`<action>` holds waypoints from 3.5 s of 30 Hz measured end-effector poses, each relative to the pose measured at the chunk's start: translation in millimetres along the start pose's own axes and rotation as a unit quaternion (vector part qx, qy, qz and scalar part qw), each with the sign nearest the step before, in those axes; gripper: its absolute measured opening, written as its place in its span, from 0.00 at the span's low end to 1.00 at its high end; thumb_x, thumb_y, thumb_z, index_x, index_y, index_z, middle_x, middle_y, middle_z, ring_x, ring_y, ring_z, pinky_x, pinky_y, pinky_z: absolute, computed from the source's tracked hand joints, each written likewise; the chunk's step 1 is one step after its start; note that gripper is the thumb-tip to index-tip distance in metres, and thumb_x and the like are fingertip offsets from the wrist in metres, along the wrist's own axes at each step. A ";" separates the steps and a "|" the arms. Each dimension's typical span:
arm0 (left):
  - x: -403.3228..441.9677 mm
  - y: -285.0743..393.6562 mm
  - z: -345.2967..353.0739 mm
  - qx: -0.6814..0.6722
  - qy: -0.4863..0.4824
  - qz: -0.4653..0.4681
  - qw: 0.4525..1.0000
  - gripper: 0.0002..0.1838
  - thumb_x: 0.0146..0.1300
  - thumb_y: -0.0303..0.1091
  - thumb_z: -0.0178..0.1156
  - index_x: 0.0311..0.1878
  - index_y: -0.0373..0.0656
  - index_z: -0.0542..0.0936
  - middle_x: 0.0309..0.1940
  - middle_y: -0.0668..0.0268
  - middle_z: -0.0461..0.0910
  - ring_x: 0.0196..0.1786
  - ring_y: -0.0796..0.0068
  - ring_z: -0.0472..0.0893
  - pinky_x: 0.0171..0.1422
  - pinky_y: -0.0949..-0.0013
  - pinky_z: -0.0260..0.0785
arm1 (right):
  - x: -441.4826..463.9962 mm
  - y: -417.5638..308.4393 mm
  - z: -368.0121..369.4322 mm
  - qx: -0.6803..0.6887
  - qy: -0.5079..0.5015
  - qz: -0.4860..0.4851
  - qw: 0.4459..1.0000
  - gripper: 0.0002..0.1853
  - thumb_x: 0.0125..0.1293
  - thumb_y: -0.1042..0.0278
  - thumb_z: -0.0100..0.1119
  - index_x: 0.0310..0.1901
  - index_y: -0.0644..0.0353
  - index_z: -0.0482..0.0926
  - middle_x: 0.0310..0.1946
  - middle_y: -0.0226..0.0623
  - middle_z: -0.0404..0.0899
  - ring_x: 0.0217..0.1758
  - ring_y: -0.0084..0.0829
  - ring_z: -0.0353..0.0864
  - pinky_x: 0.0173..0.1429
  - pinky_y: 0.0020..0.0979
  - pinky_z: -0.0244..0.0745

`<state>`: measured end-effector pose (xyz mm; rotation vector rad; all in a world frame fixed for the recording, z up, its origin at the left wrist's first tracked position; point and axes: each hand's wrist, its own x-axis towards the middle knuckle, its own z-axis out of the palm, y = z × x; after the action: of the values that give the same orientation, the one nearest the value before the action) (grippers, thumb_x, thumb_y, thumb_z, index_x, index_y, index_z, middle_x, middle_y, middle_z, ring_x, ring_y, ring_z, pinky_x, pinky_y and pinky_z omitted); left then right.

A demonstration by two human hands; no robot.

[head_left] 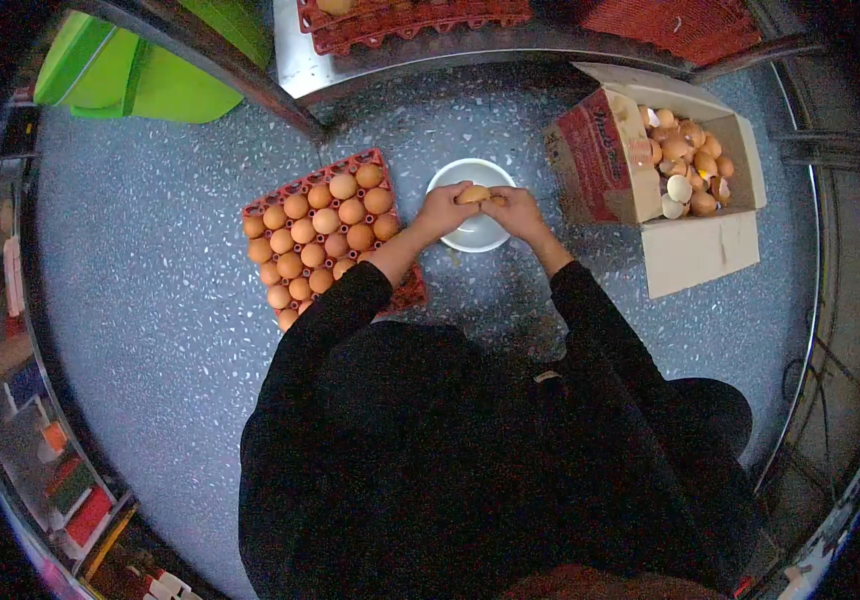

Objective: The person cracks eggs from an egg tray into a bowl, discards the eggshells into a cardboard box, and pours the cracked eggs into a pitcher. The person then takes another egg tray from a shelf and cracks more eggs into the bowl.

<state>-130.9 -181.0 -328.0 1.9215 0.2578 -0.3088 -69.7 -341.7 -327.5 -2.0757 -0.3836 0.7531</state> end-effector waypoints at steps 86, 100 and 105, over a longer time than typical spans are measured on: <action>-167.0 -47.4 -49.4 0.480 -0.004 0.069 0.875 0.14 0.51 0.33 0.51 0.41 0.40 0.68 0.35 0.57 0.68 0.34 0.57 0.74 0.36 0.60 0.70 | -7.2 -11.0 -19.0 -0.256 0.079 -0.080 0.960 0.23 0.43 0.62 0.57 0.42 0.65 0.72 0.31 0.50 0.75 0.33 0.41 0.76 0.38 0.35 0.72; -52.6 8.4 7.7 -0.505 -0.016 -0.079 0.860 0.19 0.59 0.42 0.43 0.51 0.44 0.62 0.44 0.62 0.69 0.40 0.67 0.73 0.40 0.65 0.71 | -55.9 -72.7 30.6 -0.070 0.167 -0.290 0.940 0.16 0.53 0.70 0.55 0.44 0.63 0.65 0.39 0.43 0.68 0.45 0.40 0.68 0.50 0.33 0.63; -31.0 -17.0 25.4 -0.579 -0.027 -0.106 0.808 0.18 0.63 0.43 0.37 0.50 0.44 0.64 0.40 0.62 0.70 0.37 0.71 0.74 0.33 0.68 0.70 | -60.1 -73.9 15.1 -0.045 0.170 -0.295 0.939 0.16 0.53 0.72 0.54 0.44 0.64 0.65 0.42 0.46 0.66 0.48 0.43 0.65 0.53 0.35 0.60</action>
<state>-168.0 -199.6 -341.3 0.6611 0.4857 -0.2547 -125.1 -321.0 -251.3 -1.9675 -0.8029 0.0169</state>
